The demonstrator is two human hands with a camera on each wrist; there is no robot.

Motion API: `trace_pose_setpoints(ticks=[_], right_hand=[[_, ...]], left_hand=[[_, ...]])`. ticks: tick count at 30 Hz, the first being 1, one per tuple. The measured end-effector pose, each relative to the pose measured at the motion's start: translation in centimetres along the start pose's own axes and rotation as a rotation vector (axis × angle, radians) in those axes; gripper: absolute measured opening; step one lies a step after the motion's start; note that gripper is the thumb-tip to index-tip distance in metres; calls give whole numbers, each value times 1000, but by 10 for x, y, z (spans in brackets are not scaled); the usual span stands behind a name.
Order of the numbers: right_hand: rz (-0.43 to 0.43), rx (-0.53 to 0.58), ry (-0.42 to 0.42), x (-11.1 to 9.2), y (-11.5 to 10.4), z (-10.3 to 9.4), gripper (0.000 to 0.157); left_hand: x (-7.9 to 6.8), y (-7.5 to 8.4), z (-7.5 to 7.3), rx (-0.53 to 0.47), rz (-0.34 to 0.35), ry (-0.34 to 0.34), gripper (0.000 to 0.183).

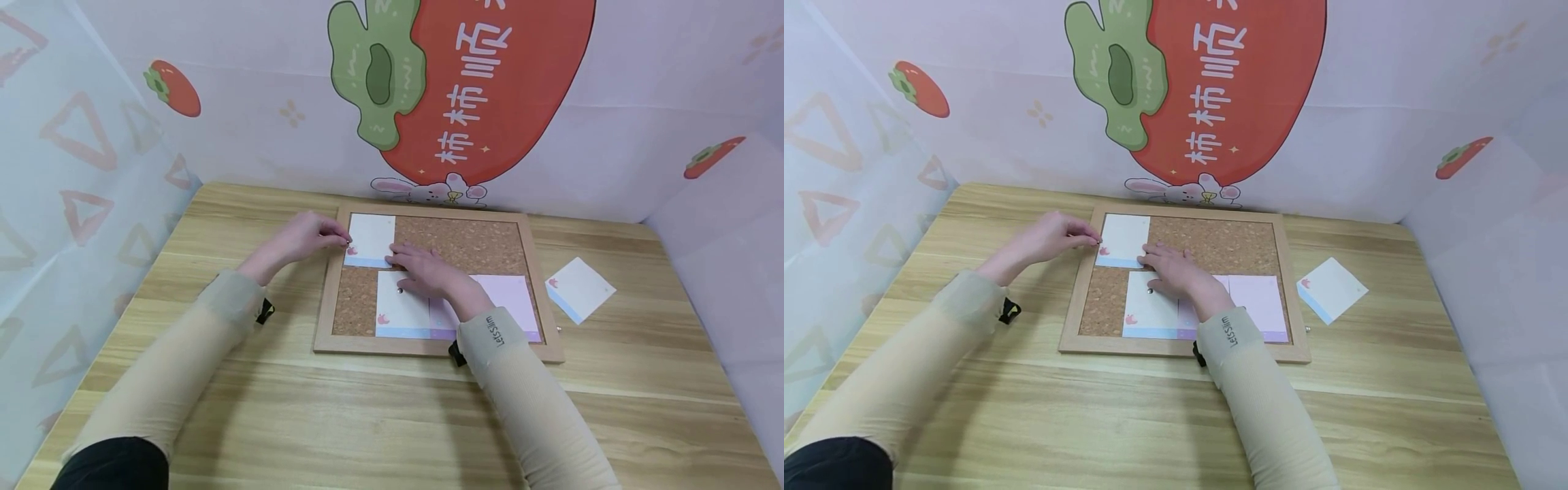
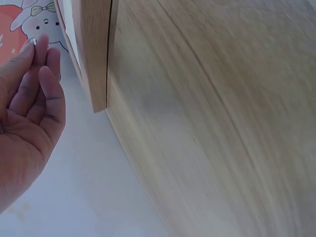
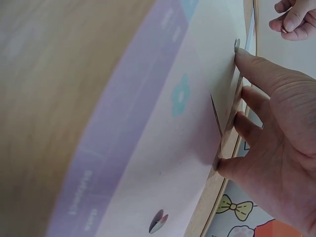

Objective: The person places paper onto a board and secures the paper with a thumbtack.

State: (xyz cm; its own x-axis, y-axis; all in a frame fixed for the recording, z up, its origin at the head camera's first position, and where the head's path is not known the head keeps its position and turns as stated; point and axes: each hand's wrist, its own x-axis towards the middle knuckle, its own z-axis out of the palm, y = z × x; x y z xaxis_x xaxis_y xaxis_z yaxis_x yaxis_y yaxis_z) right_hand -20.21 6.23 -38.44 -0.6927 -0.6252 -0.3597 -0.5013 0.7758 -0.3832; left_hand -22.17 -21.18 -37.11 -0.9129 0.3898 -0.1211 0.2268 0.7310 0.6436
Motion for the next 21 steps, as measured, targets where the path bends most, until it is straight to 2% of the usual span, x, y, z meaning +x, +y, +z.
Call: trace_pose_setpoints(ticks=[5,11,16,21], right_hand=[[-3,-2,1,0,0,0,57],[-4,-1,2,0,1,0,57],[-7,-1,1,0,2,0,57],[-9,-9,1,1,3,1,58]], left_hand=[[6,5,3,49,37,-29,14],[16,14,7,89,53,-101,12],[23,21,13,81,46,-144,13],[29,26,19,80,17,-138,13]])
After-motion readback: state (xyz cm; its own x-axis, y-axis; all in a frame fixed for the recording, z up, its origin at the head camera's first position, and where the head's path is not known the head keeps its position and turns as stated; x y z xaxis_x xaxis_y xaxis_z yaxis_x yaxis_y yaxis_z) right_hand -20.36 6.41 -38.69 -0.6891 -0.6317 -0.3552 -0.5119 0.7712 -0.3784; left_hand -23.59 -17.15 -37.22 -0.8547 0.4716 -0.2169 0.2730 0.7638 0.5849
